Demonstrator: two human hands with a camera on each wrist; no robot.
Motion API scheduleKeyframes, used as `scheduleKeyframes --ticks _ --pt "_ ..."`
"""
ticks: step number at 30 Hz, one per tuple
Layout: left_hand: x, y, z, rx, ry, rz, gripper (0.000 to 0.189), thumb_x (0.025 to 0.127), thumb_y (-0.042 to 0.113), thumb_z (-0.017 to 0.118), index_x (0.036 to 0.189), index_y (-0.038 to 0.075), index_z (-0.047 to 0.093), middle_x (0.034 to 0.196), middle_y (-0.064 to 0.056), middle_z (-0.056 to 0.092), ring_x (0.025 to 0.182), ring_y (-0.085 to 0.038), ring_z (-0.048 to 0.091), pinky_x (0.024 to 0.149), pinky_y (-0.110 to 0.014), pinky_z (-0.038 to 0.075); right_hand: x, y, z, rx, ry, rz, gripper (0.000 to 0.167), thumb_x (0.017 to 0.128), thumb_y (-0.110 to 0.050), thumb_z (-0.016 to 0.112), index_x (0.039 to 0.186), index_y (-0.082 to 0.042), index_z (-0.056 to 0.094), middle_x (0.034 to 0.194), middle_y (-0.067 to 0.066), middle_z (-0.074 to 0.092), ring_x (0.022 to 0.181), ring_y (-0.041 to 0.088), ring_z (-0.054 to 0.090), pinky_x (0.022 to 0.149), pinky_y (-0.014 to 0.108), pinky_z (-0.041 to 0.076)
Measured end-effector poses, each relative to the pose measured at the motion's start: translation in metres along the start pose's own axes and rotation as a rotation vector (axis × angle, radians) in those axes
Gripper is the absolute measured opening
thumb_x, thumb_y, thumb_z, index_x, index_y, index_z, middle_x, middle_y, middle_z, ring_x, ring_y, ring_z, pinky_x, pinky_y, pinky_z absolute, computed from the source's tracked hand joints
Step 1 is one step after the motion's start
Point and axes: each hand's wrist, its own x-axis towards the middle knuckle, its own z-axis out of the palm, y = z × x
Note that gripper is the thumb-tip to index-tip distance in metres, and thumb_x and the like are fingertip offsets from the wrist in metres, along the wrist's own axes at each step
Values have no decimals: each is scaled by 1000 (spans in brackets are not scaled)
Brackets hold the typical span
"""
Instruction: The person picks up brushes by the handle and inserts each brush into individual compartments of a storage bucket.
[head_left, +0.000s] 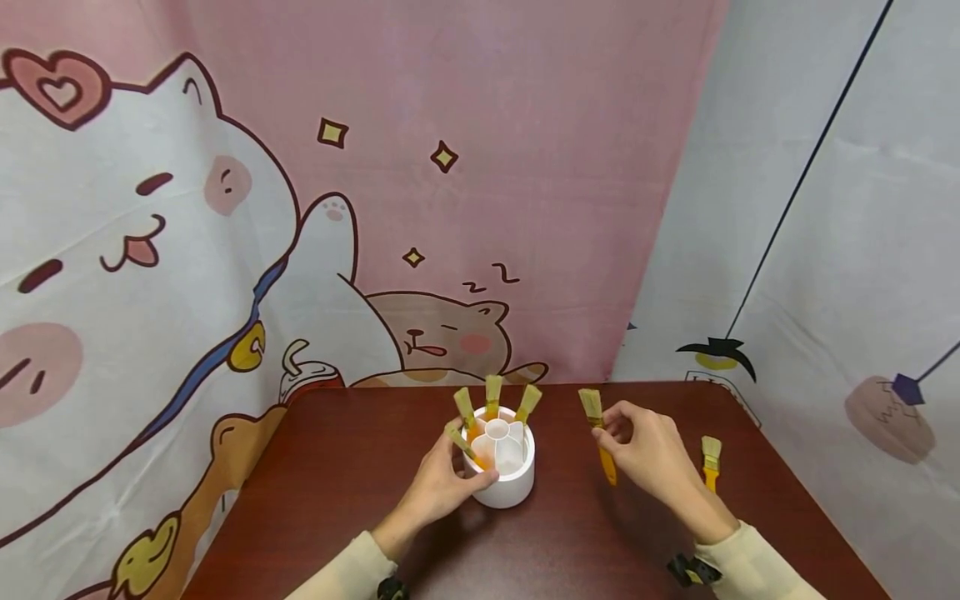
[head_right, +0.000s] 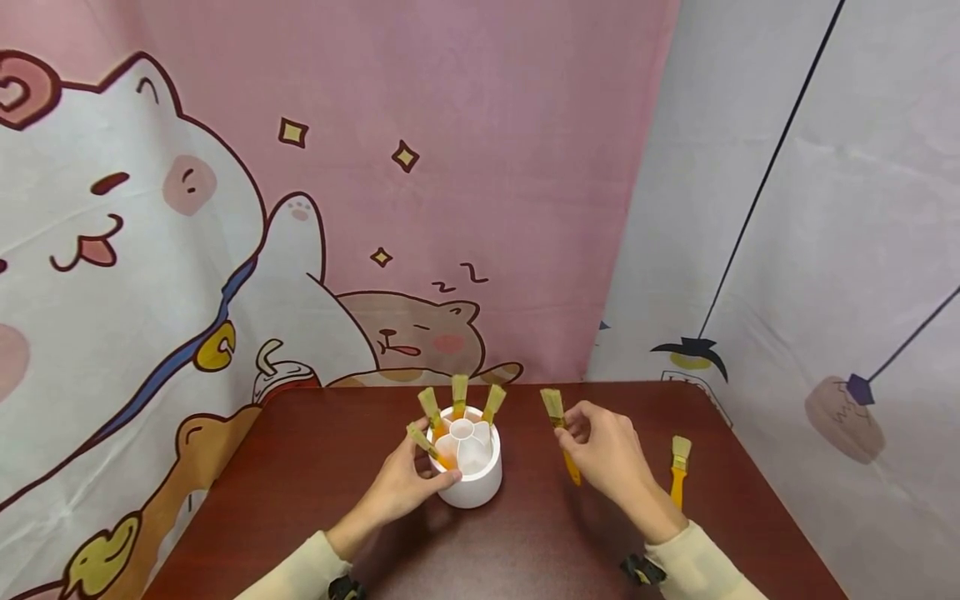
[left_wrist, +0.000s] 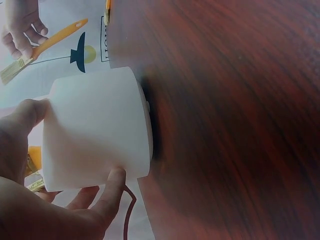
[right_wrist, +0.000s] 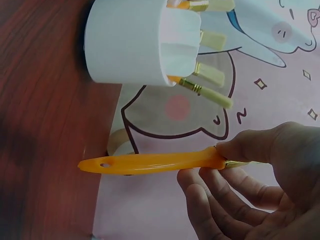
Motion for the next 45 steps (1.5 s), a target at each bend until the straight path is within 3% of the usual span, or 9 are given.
scheduleKeyframes --ticks 26,45 --pt "0 -1 -1 19 -5 1 104 94 28 100 176 8 40 159 -23 70 132 -36 80 105 -47 70 -9 -39 0 95 -19 -69 17 96 -16 97 103 -15 81 90 -7 82 78 3 73 71 23 60" --pt "0 -1 -1 13 -7 2 105 94 28 101 177 8 39 159 -24 70 131 -36 80 104 -47 70 -10 -59 6 143 10 -185 19 94 -9 97 100 -17 81 87 -10 81 76 -1 73 71 29 65"
